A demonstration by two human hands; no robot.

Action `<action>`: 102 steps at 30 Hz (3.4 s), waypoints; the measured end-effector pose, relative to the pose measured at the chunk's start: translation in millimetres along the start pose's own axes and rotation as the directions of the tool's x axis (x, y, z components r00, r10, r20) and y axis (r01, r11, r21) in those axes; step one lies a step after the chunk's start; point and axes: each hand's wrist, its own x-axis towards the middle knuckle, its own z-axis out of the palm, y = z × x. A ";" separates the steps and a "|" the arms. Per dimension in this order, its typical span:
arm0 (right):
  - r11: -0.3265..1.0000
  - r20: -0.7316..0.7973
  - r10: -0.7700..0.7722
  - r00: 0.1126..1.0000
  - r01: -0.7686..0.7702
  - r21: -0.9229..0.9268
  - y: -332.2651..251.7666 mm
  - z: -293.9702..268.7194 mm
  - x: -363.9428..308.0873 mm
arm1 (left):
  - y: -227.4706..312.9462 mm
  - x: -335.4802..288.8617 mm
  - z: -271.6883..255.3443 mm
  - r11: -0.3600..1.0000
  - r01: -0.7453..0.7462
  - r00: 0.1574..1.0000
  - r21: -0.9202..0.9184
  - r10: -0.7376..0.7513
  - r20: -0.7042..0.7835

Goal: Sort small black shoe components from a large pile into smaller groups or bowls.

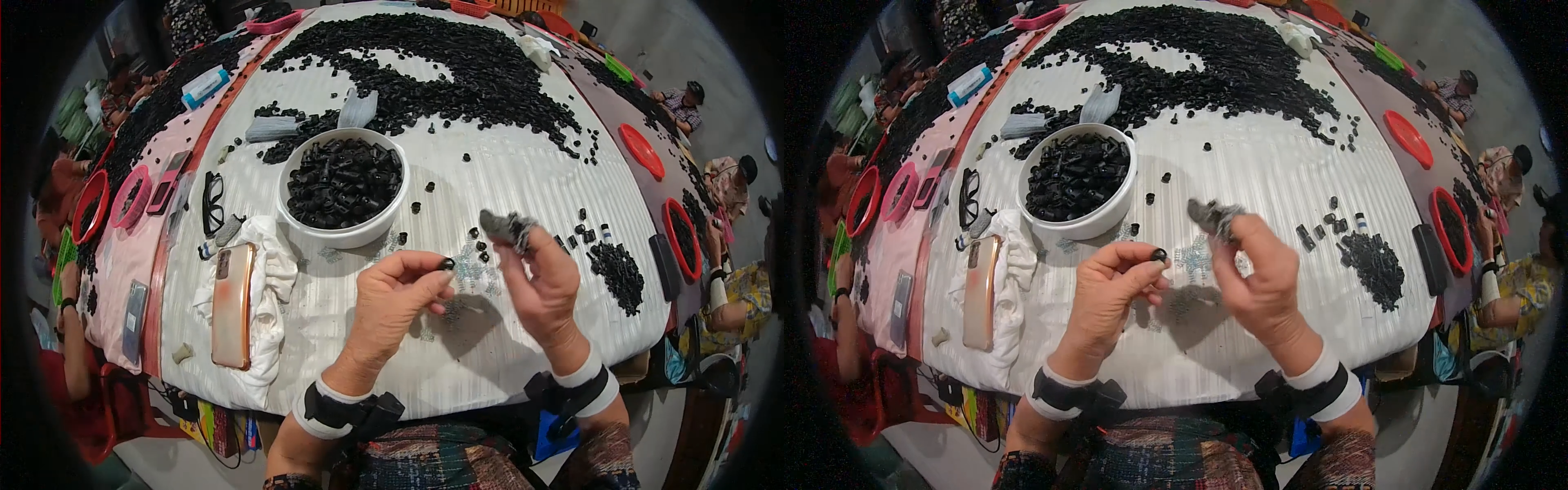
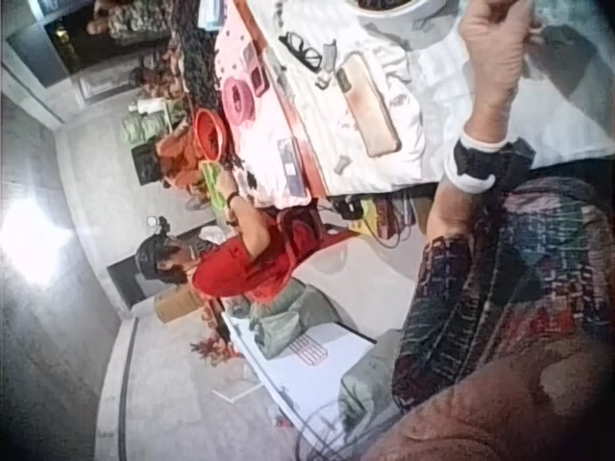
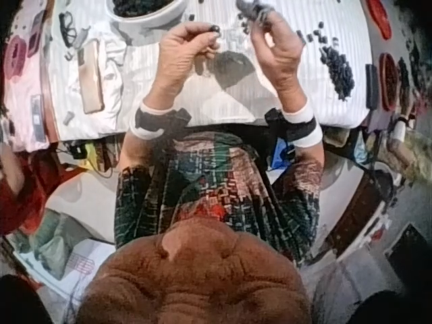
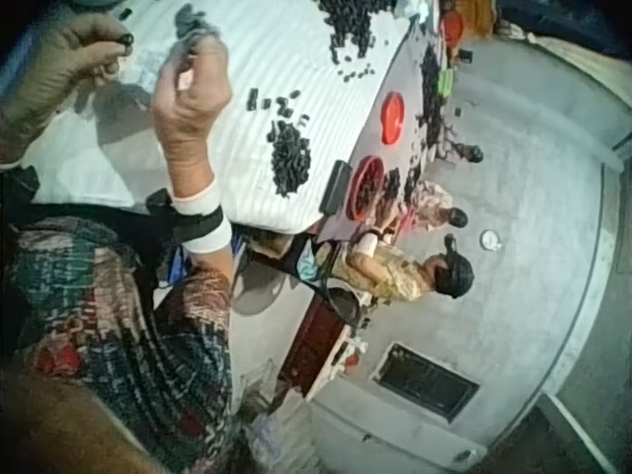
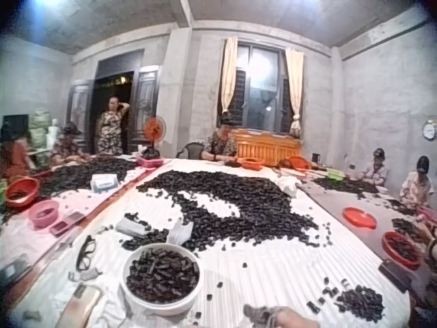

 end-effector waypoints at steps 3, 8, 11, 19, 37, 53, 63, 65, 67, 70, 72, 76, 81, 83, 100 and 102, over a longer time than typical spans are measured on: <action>0.986 -0.039 0.166 0.985 -0.165 0.008 1.3 -11.3 9.3 | -2.8 2.9 -3.9 0.998 -0.013 1.000 -0.054 0.013 -0.005; 0.963 0.092 0.262 0.961 -0.255 -0.084 30.0 -11.2 15.0 | -2.9 3.4 -5.4 0.994 -0.017 0.999 -0.110 0.011 -0.049; 0.958 0.143 0.220 0.965 -0.185 -0.219 49.2 -5.1 17.1 | -3.0 3.3 -5.4 0.992 -0.007 0.999 -0.129 0.002 -0.042; 0.918 0.282 0.112 0.953 0.010 -0.397 67.6 20.3 26.7 | -1.2 3.8 -6.9 0.991 0.027 0.999 -0.133 -0.031 -0.027; 0.978 0.100 0.208 0.973 -0.207 -0.022 21.0 22.1 23.5 | -1.7 1.1 -5.6 0.994 0.002 1.000 -0.105 -0.003 -0.008; 0.997 0.043 -0.072 0.997 0.073 -0.028 -12.7 32.0 4.5 | -1.8 -0.8 -4.5 0.997 -0.029 1.000 -0.072 0.029 -0.001; 0.993 0.065 -0.071 0.995 0.077 -0.092 -17.5 30.1 1.5 | -4.0 -0.5 -4.7 1.000 -0.018 1.000 -0.009 0.018 -0.012; 0.996 0.052 -0.049 0.997 0.053 -0.071 -16.0 30.6 1.0 | -5.1 0.1 -5.1 1.000 -0.014 1.000 0.003 0.014 -0.018; 0.997 0.057 -0.028 0.998 0.032 -0.068 -16.8 30.5 0.1 | -5.5 0.1 -5.7 1.000 -0.010 1.000 0.015 0.011 -0.024; 0.999 0.036 -0.007 0.999 0.008 -0.040 -11.0 32.3 -2.4 | -5.3 1.9 -5.4 1.000 -0.017 1.000 0.026 0.017 -0.011; 1.000 0.013 -0.003 1.000 0.003 -0.009 -8.6 33.4 -3.4 | -4.2 1.6 -4.8 0.999 -0.007 1.000 0.049 0.007 -0.013; 1.000 0.039 0.003 0.999 -0.002 -0.024 -7.7 32.1 -3.8 | -5.2 1.5 -6.7 0.999 -0.017 1.000 0.045 0.017 0.000; 1.000 0.043 0.011 0.999 -0.009 -0.026 -8.3 31.1 -5.4 | -4.6 0.9 -5.2 0.999 -0.021 1.000 0.050 0.022 -0.004; 0.999 0.051 0.037 0.998 -0.038 0.015 -7.9 31.0 -5.8 | -4.4 0.8 -5.6 0.998 -0.026 1.000 0.062 0.026 0.001; 0.998 0.049 0.052 0.997 -0.053 0.029 -3.9 30.4 -11.5 | -6.0 0.8 -4.8 0.991 -0.042 0.999 0.126 0.045 -0.017; 0.996 0.032 0.066 0.997 -0.068 0.055 -2.2 31.8 -14.1 | -8.0 1.0 -5.2 0.992 -0.055 0.998 0.112 0.058 -0.016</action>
